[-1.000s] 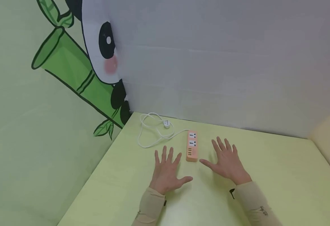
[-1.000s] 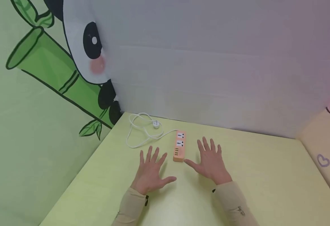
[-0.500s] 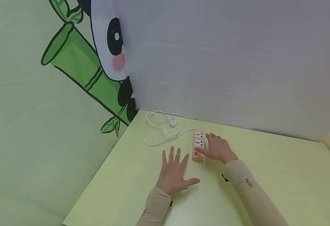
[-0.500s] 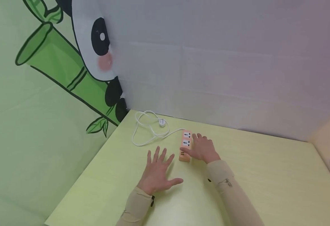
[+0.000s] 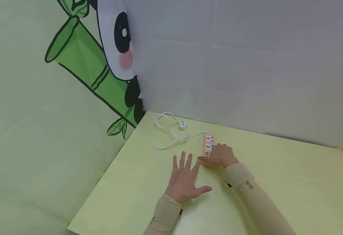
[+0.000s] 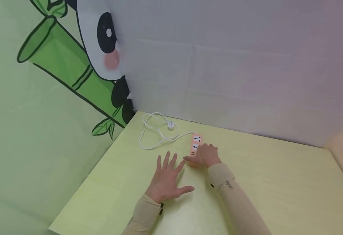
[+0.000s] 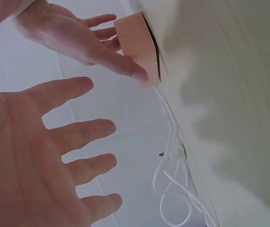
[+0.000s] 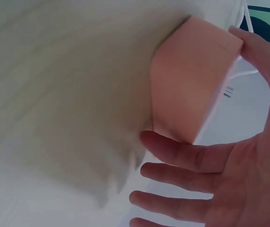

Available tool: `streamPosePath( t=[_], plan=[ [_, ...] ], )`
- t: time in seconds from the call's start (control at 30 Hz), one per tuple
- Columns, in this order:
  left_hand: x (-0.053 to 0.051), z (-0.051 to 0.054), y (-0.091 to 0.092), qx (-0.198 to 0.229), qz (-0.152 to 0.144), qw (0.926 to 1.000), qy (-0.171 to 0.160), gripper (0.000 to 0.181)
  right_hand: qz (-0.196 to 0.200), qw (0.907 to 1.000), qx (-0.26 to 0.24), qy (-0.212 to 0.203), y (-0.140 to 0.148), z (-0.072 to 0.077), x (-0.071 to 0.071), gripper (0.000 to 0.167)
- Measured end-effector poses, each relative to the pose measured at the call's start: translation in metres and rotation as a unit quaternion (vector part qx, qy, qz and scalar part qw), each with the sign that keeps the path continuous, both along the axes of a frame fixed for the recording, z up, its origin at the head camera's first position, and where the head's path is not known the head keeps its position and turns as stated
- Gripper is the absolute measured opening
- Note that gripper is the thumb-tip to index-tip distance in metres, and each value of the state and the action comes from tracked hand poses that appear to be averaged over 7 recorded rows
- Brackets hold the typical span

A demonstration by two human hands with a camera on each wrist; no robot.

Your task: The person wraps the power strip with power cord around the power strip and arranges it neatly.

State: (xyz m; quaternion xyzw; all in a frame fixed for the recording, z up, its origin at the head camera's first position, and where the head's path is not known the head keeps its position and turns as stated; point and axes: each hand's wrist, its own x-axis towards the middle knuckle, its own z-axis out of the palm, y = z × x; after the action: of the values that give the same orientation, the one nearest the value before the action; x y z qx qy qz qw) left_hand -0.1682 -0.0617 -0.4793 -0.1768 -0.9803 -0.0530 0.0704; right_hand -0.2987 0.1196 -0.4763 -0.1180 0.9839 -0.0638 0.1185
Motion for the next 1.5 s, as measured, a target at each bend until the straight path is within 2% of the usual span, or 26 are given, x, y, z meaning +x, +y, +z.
streamPosePath(
  t=[0.1,0.3,0.6,0.73,0.9,1.07,1.3,1.4,1.5],
  plan=[
    [0.0,0.002,0.003,0.0,-0.004,1.0,0.0,0.098,-0.005,1.0,0.004,-0.006,0.003,0.0,-0.001,0.066],
    [-0.001,0.005,0.007,-0.007,-0.013,0.9999,0.002,0.098,-0.012,0.9998,-0.006,0.016,0.011,-0.001,-0.001,0.057],
    [-0.001,0.004,0.01,-0.011,-0.016,0.9998,-0.004,0.096,-0.049,0.9962,-0.061,0.039,0.031,-0.011,0.01,0.048],
    [0.0,0.003,0.011,-0.008,-0.018,0.9997,-0.016,0.097,-0.065,0.9931,-0.092,0.036,0.042,-0.008,0.023,0.045],
    [0.004,-0.001,0.011,-0.01,-0.018,0.9995,-0.024,0.097,-0.088,0.9862,-0.139,0.017,0.058,-0.001,0.049,0.045],
    [0.005,-0.003,0.014,-0.001,-0.035,0.9992,-0.021,0.096,-0.115,0.9794,-0.165,0.022,0.075,0.005,0.074,0.055],
    [0.004,-0.003,0.014,-0.006,-0.037,0.9989,-0.028,0.095,-0.103,0.9823,-0.14,0.07,0.085,0.009,0.096,0.059],
    [0.003,-0.002,0.012,0.006,-0.039,0.999,-0.021,0.094,-0.096,0.9827,-0.144,0.065,0.09,0.017,0.102,0.061],
    [0.0,-0.001,0.008,0.014,-0.039,0.9991,-0.008,0.094,-0.085,0.9794,-0.175,0.052,0.098,0.027,0.107,0.062]
  ],
)
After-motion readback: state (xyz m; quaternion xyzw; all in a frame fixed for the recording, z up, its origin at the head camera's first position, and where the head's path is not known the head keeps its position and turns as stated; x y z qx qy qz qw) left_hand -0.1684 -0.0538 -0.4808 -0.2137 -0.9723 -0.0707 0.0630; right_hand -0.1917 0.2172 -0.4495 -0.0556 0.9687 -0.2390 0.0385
